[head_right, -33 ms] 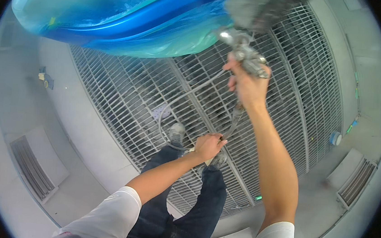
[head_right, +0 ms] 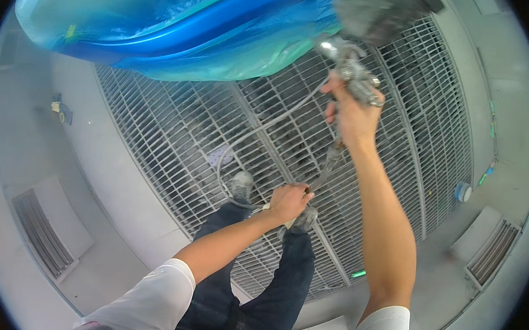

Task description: The person uses a spray gun to apply paint to a blue car part covered with protective plastic and tape. The person holds a cloth in the other hand and moves around the part to cover different areas. The person then walks to a workbench and pours paint from a can into the spray gun's container.

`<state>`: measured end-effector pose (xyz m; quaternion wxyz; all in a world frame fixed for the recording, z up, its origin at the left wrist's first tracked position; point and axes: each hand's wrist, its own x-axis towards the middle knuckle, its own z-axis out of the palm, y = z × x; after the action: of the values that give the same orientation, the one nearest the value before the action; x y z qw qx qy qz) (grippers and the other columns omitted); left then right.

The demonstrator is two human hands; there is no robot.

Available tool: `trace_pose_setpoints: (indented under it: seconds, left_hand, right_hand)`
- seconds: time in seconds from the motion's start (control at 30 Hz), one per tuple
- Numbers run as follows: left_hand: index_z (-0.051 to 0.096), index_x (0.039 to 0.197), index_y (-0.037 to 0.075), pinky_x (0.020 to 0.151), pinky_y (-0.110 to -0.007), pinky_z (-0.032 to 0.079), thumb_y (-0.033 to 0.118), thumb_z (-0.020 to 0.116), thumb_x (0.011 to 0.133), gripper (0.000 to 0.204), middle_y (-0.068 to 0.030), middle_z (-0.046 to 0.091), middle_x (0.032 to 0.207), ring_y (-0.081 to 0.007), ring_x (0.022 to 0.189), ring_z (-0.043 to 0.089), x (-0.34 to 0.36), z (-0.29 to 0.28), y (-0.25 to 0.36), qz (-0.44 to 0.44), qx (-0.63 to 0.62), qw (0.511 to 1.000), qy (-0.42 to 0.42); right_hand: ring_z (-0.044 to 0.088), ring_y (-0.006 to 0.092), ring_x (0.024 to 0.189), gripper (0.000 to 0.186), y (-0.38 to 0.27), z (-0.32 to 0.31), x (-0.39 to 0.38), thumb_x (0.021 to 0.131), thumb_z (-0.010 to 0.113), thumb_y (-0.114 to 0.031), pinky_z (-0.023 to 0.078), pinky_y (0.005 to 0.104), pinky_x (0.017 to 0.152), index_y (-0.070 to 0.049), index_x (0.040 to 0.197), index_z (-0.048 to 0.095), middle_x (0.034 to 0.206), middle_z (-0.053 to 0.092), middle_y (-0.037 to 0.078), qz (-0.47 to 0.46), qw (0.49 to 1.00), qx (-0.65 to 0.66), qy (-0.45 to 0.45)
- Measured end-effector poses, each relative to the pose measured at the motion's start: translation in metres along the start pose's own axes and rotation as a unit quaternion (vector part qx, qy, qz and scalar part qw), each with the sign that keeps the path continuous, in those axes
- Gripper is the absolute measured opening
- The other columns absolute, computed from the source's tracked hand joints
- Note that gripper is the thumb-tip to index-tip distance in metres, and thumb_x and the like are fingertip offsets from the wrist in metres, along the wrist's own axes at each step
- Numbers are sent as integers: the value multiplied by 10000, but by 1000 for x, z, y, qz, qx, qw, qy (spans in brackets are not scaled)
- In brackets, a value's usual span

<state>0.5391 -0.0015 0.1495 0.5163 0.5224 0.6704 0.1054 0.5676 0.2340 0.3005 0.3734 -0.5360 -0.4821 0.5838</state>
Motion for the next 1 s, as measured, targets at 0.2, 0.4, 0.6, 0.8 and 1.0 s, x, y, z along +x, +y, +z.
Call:
trace_pose_setpoints:
  seconds: [0.2, 0.4, 0.6, 0.8, 1.0]
  left_hand:
    - [676, 1105, 29, 703, -500, 550, 347, 647, 969, 347, -199, 726, 909, -393, 835, 708, 54, -4, 73, 14, -25, 995, 91]
    - [701, 1100, 80, 727, -475, 554, 405, 670, 951, 359, -178, 732, 901, -373, 838, 714, 101, 2, 126, 0, 40, 992, 118]
    - [709, 1010, 40, 630, -450, 529, 465, 716, 909, 437, -164, 687, 718, -362, 704, 692, 163, 33, 194, -15, 8, 988, 154]
    - [704, 999, 37, 592, -464, 490, 373, 749, 908, 350, -189, 657, 687, -364, 670, 677, 228, 20, 267, -30, -23, 972, 230]
    - [704, 1095, 100, 784, -461, 560, 376, 693, 933, 320, -125, 745, 894, -347, 898, 716, 227, 40, 293, -66, 4, 997, 36]
  right_hand:
    - [571, 145, 484, 231, -16, -91, 63, 989, 690, -205, 450, 289, 409, 12, 1062, 658, 873, 710, 133, -101, 985, 37, 134]
    - [573, 116, 494, 280, -12, -122, 79, 977, 712, -220, 446, 264, 427, 14, 1129, 691, 923, 743, 112, 56, 983, 138, -111]
    - [597, 145, 574, 246, -21, -180, 165, 946, 740, -178, 447, 263, 436, 4, 1107, 702, 913, 722, 117, 47, 984, 114, -129]
    - [569, 90, 465, 249, -62, -241, 233, 954, 740, -237, 437, 240, 397, 4, 1014, 717, 824, 728, 102, -67, 987, 111, 94]
    - [569, 80, 472, 221, -62, -257, 202, 932, 764, -235, 439, 234, 407, -26, 996, 735, 808, 733, 56, 40, 992, 63, -104]
